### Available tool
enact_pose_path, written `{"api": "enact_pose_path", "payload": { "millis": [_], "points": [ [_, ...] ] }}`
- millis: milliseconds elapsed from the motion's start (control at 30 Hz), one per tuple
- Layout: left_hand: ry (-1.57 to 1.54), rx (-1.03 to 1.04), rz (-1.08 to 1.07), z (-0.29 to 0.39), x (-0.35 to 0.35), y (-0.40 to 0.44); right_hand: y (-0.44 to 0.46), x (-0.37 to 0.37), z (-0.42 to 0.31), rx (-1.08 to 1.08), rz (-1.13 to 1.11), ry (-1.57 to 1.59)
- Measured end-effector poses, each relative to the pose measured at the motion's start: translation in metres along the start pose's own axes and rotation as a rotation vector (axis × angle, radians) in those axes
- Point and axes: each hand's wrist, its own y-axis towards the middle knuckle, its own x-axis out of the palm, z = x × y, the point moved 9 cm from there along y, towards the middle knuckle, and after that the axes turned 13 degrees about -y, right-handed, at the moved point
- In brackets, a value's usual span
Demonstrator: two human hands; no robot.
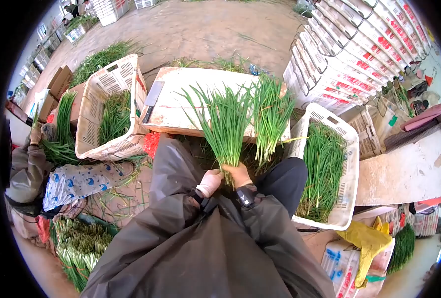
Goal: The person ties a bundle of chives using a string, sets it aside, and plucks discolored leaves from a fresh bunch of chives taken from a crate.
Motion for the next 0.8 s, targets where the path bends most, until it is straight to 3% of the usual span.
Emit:
{"api": "enact_pose_path", "payload": {
  "millis": [100, 200, 367, 467, 667, 800],
  "points": [
    [-0.838, -0.419, -0.014, 0.021, 0.013, -0.032, 0.001, 0.001, 0.012, 0.126, -0.025, 0.080],
    [-1.019, -0.540, -0.128, 0.016, 0.020, -0.029, -0.003, 0.009, 0.002, 0.143, -0.070, 0.091],
    [-1.247, -0.464, -0.242, 0.045, 0.019, -0.031, 0.003, 0.011, -0.011, 0.013, -0.049, -0.027],
    [-1.357, -0.440, -0.333, 0.064, 0.024, -0.033, 0.005, 0.006, -0.007, 0.045, -0.073, -0.236],
    [-1.245, -0.427, -0.271, 0.040, 0.026, -0.023, 0.004, 0.007, -0.004, 0.097, -0.216, -0.364],
    [-1.236, -0.459, -0.296, 0.032, 0.027, -0.021, -0.003, 0.004, -0.024, -0.009, -0.116, -0.461]
  ]
}}
